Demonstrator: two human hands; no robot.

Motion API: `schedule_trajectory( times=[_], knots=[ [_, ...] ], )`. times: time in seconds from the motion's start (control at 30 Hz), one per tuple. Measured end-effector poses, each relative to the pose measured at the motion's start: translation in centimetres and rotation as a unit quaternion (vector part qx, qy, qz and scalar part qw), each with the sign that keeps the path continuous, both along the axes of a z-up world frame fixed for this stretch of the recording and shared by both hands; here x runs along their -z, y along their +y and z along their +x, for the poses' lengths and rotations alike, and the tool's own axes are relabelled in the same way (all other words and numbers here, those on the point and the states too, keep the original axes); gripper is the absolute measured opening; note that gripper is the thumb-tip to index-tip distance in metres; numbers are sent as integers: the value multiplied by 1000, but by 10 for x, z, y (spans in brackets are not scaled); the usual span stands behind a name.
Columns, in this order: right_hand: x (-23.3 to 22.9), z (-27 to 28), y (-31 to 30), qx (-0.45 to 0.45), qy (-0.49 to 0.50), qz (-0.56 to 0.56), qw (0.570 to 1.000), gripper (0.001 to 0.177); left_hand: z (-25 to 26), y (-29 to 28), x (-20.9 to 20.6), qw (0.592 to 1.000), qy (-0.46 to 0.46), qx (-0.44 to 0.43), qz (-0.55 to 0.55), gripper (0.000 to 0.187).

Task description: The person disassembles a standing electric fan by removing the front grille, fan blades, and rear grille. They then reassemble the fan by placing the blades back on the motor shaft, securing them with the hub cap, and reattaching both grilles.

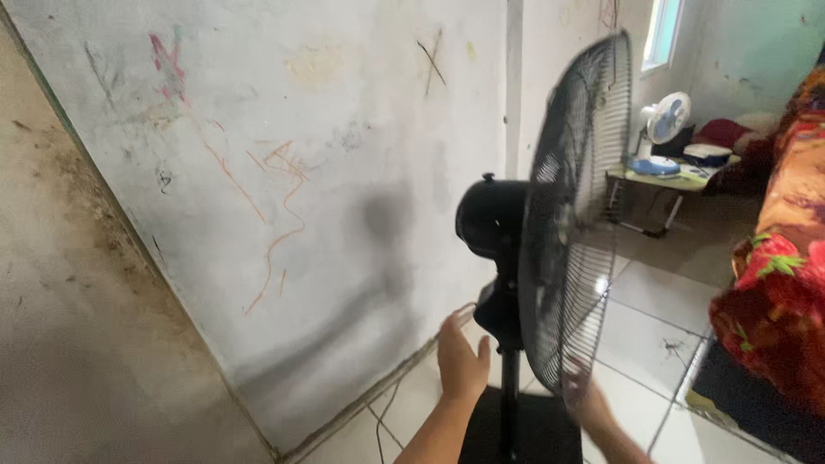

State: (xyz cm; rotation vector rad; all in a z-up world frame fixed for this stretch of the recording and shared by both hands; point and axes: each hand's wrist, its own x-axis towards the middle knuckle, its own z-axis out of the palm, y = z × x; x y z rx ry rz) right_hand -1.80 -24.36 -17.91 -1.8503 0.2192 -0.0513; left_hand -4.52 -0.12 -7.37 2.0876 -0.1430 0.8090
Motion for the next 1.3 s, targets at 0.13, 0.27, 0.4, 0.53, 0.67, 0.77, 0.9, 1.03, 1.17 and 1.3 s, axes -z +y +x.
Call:
schedule_trajectory(
  times=[0.13,0.27,0.4,0.53,0.67,0.77,0.9,1.03,1.17,1.3],
  knots=[
    [-40,-22,-35,30,-72,-58,995,56,-7,-17,43,992,105,-64,-16,71],
    [-63,-42,-37,-15,-165,-52,985,58,3,-45,83,962,267,-15,-60,86],
    [-69,-58,-31,-37,-154,-55,986,57,28,-70,130,962,262,-30,-74,98],
    [-68,-59,-45,-30,-120,-67,990,56,68,-92,189,990,81,-50,-108,80],
    [-54,-49,-64,-19,-83,-49,995,57,105,-94,247,987,-23,-154,30,61],
    [-38,-37,-73,-14,-49,-60,997,57,134,-88,272,932,-104,-275,214,48],
    [-12,-27,-68,-14,-46,-53,997,58,159,-70,285,879,-106,-290,362,37],
    [1,-17,-64,-25,-19,-51,998,57,184,-47,272,969,-144,-137,146,44],
    [9,-1,-60,-24,11,-70,997,56,200,-26,267,987,-144,-73,4,38],
    [11,19,-56,-30,14,-64,997,56,226,-14,274,994,-73,-63,-44,33]
  ],
)
